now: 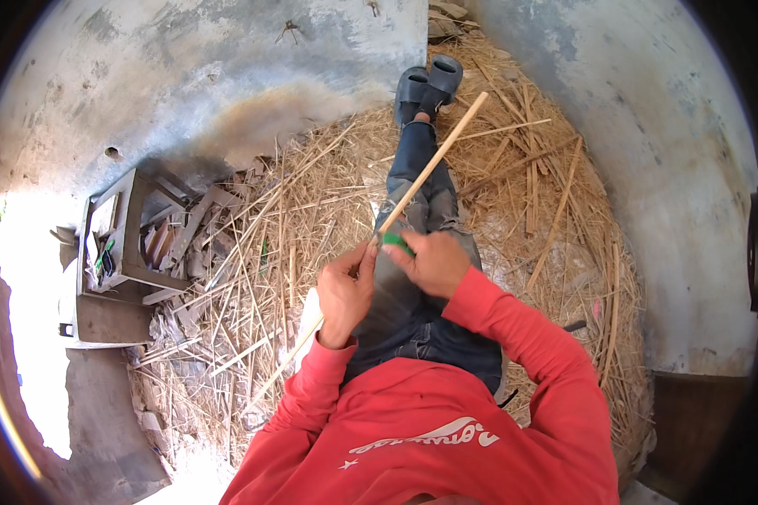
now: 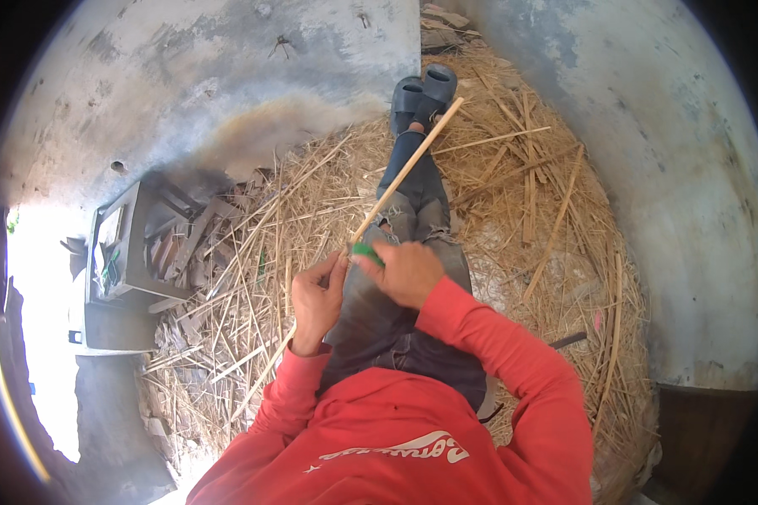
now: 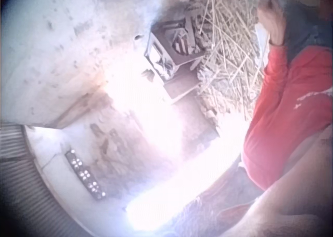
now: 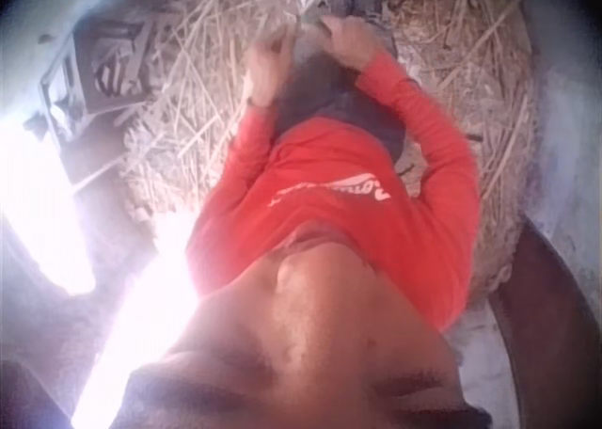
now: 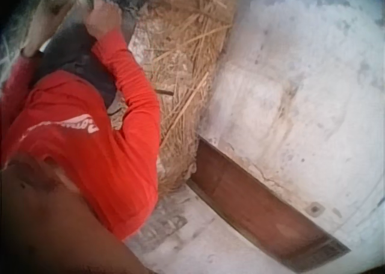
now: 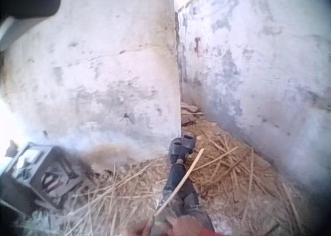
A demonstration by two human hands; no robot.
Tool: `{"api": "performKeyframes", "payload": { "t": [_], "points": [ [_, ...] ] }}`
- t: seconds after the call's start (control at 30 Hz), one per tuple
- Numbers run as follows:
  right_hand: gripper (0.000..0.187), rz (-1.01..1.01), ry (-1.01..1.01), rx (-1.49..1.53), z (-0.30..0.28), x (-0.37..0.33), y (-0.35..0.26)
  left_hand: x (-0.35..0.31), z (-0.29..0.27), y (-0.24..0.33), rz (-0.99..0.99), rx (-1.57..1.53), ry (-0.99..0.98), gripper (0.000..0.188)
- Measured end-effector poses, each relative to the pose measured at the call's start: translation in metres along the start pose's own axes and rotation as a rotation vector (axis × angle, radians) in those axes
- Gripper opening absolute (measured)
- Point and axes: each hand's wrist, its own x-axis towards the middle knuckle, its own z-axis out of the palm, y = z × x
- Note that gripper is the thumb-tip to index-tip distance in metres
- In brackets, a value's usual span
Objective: The person peels layers from a thin piece of bamboo or wood using a small green tool, and later uses a larger blade to strike a thicker piece of wood.
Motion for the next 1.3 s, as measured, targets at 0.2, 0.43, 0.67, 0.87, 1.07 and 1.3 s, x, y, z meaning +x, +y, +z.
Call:
{"api": "performKeyframes", "payload": {
  "t": [0.2, 0.43, 0.67, 0.87, 1.07, 1.3],
  "points": [
    [0.059, 0.108, 0.070, 0.097, -0.030, 0.019, 0.033, -0.009, -0.015, -0.003, 0.030, 0.151, -0.034, 0.024],
    [0.055, 0.208, 0.261, 0.357, -0.041, 0.024, 0.061, -0.012, -0.018, -0.002, 0.094, 0.178, -0.051, 0.020],
    [0.055, 0.005, 0.254, 0.195, -0.030, -0.006, 0.028, -0.013, -0.008, 0.003, 0.022, 0.065, -0.105, 0.025],
    [0.054, 0.043, 0.116, 0.082, -0.011, -0.014, 0.022, -0.008, -0.007, -0.003, 0.074, 0.024, -0.097, 0.027],
    [0.060, -0.006, -0.046, -0.009, -0.005, -0.022, 0.012, -0.010, -0.006, -0.002, 0.045, 0.032, -0.120, 0.027],
    [0.062, 0.155, 0.132, 0.169, -0.023, 0.009, 0.064, -0.008, -0.016, -0.011, 0.056, 0.094, -0.159, 0.029]
  ]
}}
